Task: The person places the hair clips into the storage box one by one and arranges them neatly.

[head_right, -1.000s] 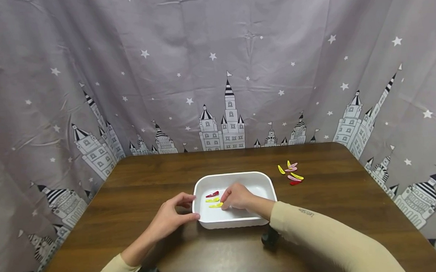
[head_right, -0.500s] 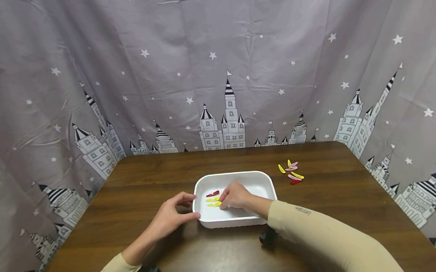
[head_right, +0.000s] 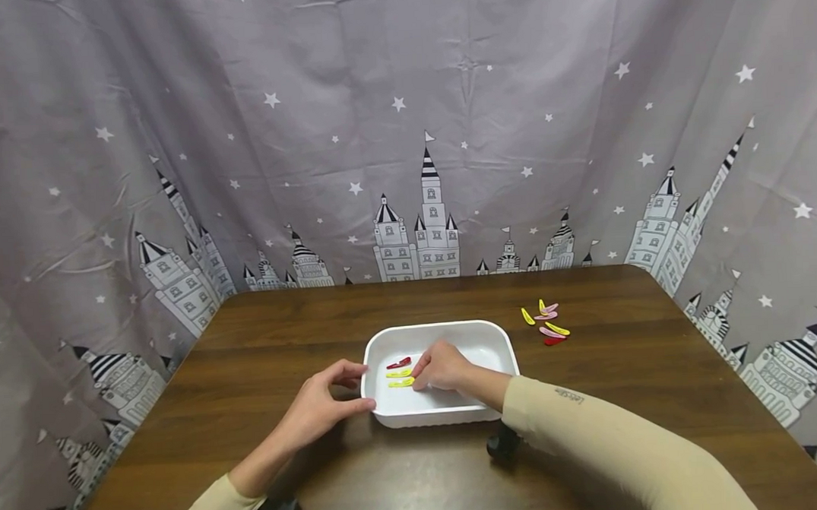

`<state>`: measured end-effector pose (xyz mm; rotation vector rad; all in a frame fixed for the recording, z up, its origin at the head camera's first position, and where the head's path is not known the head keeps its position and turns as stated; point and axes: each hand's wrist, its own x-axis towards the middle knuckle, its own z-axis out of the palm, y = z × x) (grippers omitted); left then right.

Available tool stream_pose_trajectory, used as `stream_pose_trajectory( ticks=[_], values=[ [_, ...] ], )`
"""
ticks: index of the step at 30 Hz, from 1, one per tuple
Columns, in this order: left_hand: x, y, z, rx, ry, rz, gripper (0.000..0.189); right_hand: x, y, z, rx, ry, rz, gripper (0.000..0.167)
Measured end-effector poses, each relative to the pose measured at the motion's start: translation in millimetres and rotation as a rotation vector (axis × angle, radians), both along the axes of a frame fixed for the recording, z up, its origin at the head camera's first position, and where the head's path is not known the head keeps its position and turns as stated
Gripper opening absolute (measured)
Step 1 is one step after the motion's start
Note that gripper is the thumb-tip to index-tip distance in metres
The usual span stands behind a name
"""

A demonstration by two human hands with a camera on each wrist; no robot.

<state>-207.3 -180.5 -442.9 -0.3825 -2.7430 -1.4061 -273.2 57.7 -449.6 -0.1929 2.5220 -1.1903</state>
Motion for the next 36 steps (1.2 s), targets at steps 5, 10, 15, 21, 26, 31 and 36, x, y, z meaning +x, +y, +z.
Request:
stream_pose_trajectory(
  ticks=[5, 10, 15, 21, 26, 31, 36],
  values=[
    [0.4, -0.1, -0.2, 0.007, -0.004, 0.001, 0.048, 1.2, -1, 0.4, 0.006, 0.0, -0.001, 0.008],
    [-0.5, 0.1, 0.3, 0.01, -0.011, 0.003, 0.048, 1.4, -1, 1.3, 0.006, 0.017, 0.006, 0.009],
    [-1.2, 0.4, 0.7, 0.004, -0.015, 0.011, 0.048, -0.1, 0, 1.9, -0.004, 0.016, 0.007, 0.009],
    [1.1, 0.6, -0.6, -0.004, -0.019, 0.015, 0.049, -0.1, 2, 1.8, -0.01, 0.018, -0.012, 0.008],
    [2.3, 0.2, -2.9, -0.008, -0.005, 0.01, 0.048, 2.6, 6, 7.7, 0.003, 0.021, -0.03, 0.007],
    [2.4, 0.6, -2.7, 0.002, 0.0, -0.004, 0.048, 2.9, 15, 20.9, -0.01, 0.005, -0.057, 0.01],
    [0.6, 0.7, -1.7, 0.01, 0.001, -0.002, 0.049, 0.1, 25, 35.1, -0.052, -0.012, -0.085, 0.01]
  ],
)
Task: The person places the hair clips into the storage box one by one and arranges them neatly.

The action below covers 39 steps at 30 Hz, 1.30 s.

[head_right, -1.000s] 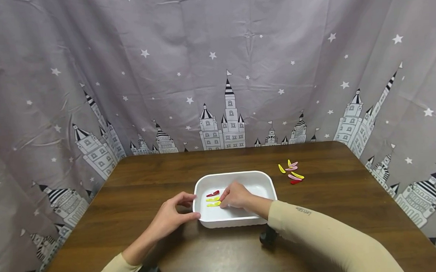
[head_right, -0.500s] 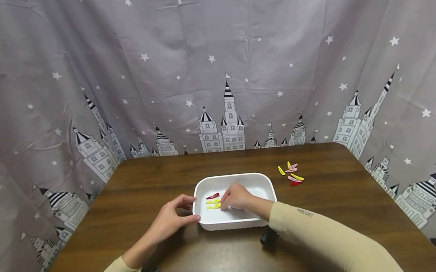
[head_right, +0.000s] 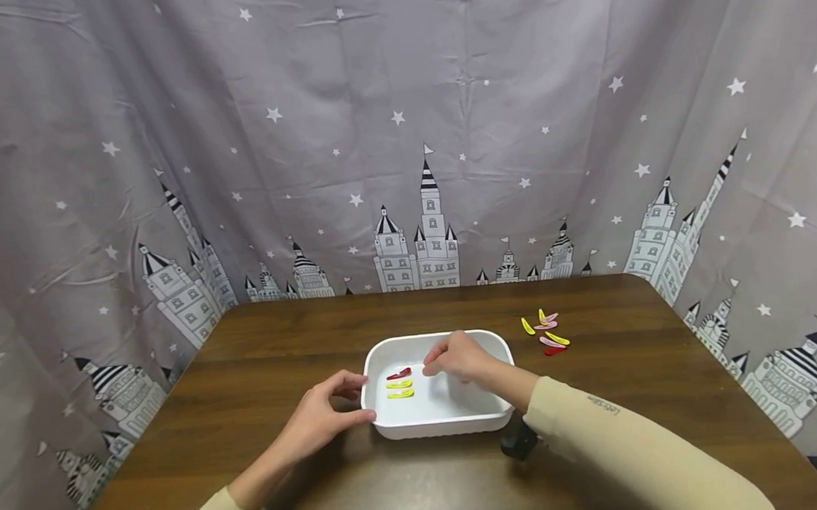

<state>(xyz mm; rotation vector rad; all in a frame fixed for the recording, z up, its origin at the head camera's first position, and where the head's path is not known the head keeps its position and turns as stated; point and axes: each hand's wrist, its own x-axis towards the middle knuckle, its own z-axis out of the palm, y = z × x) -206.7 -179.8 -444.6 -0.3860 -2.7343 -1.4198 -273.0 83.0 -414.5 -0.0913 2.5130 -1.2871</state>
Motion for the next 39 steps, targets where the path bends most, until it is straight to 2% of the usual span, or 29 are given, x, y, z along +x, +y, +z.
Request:
stream_pose_trajectory(
  ticks=[7, 12, 18, 25, 39],
  values=[
    [1.0, -0.1, -0.3, 0.007, -0.006, 0.002, 0.049, -2.6, 17, 12.4, -0.038, 0.008, -0.018, 0.013],
    [1.5, -0.1, -0.3, 0.01, -0.002, 0.002, 0.049, -4.4, 32, 21.0, -0.072, 0.016, -0.023, 0.021],
    [1.0, 0.5, -0.2, 0.001, -0.002, 0.004, 0.05, -9.8, 49, 28.7, -0.101, 0.014, -0.074, 0.025],
    [0.2, 1.0, 0.0, 0.011, -0.007, -0.004, 0.05, -14.6, 71, 37.7, -0.111, 0.066, -0.087, 0.025],
    [0.0, 0.1, -1.2, 0.003, -0.01, 0.007, 0.05, -22.6, 116, 42.7, -0.167, 0.09, -0.103, 0.032]
  ],
)
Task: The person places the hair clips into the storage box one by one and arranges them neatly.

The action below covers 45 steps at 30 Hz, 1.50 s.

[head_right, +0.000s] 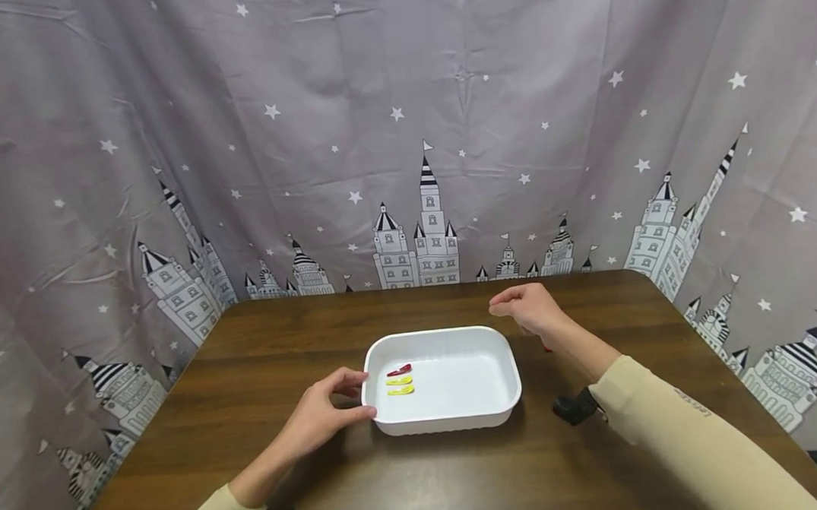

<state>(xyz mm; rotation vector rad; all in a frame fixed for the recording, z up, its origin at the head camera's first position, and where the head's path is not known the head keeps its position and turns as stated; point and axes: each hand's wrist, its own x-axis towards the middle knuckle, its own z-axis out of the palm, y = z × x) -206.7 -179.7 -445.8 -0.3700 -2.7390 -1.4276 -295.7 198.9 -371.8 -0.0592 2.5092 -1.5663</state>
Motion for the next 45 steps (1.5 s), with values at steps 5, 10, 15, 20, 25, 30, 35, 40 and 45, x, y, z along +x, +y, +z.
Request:
stream_pose_trajectory(
  ticks=[5, 10, 15, 20, 25, 30, 35, 40, 45],
  values=[
    [-0.6, 0.3, 1.2, -0.001, -0.005, 0.009, 0.051, -4.4, 15, -0.5, 0.028, 0.023, -0.036, 0.035],
    [0.9, -1.1, -0.9, -0.005, -0.009, 0.008, 0.05, -4.7, 27, -4.4, 0.042, 0.011, -0.074, 0.038],
    [2.5, -1.6, -1.0, 0.007, -0.014, 0.004, 0.049, -6.0, 40, -11.3, 0.025, 0.002, -0.121, 0.039],
    [1.9, -1.5, -0.2, 0.0, -0.006, 0.008, 0.049, -8.4, 54, -21.5, 0.051, 0.049, -0.162, 0.04],
    [1.6, -1.3, -1.3, 0.005, -0.006, 0.004, 0.049, -8.7, 69, -32.1, 0.079, 0.075, -0.19, 0.04],
    [0.8, -1.0, -1.8, 0.019, 0.006, -0.006, 0.05, -6.7, 84, -42.5, 0.019, 0.065, -0.195, 0.043],
    [0.1, -0.6, -1.8, 0.023, 0.007, -0.01, 0.05, -6.4, 97, -55.1, -0.011, 0.05, -0.207, 0.046],
    [1.1, -0.2, -0.4, 0.023, 0.0, -0.005, 0.05, -6.3, 107, -66.9, 0.016, 0.036, -0.202, 0.046],
    [1.6, 0.3, 0.2, 0.019, -0.003, -0.004, 0.049, -8.2, 114, -76.5, -0.007, 0.018, -0.214, 0.047]
  ],
)
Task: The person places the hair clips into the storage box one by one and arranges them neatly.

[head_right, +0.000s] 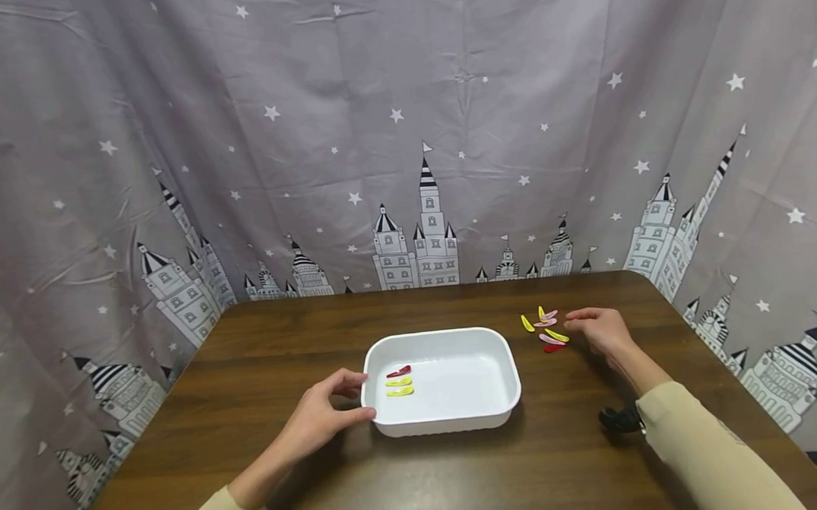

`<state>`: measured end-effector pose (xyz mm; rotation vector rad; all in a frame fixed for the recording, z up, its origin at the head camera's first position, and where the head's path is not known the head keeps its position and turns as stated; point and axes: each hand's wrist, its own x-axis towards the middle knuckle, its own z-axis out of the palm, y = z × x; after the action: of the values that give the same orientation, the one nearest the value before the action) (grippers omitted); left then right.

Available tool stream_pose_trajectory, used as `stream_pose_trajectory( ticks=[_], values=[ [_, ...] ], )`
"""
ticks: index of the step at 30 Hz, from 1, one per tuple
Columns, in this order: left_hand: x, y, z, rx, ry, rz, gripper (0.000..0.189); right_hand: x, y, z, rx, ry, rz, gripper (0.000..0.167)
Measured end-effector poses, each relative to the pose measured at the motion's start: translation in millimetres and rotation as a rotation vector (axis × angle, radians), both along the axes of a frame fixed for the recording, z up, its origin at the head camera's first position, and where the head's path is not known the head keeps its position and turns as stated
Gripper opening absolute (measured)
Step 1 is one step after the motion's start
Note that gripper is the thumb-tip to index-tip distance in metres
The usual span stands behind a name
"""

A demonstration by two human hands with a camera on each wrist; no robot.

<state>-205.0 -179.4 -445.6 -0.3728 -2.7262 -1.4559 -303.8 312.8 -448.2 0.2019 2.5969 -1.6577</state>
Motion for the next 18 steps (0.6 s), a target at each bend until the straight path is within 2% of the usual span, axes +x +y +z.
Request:
stream_pose_trajectory(
  ticks=[4, 13, 18],
  values=[
    [-0.3, 0.2, 0.0, -0.008, 0.013, -0.004, 0.048, -1.5, 4, -5.8, -0.029, -0.002, -0.006, 0.049],
    [-0.1, 0.7, 1.1, -0.001, -0.007, 0.002, 0.049, -2.0, 9, -15.4, -0.078, -0.032, -0.017, 0.047],
    [-0.5, -0.2, 0.3, -0.006, -0.005, 0.006, 0.05, -2.8, 8, -16.6, -0.025, -0.032, 0.009, 0.05]
  ],
)
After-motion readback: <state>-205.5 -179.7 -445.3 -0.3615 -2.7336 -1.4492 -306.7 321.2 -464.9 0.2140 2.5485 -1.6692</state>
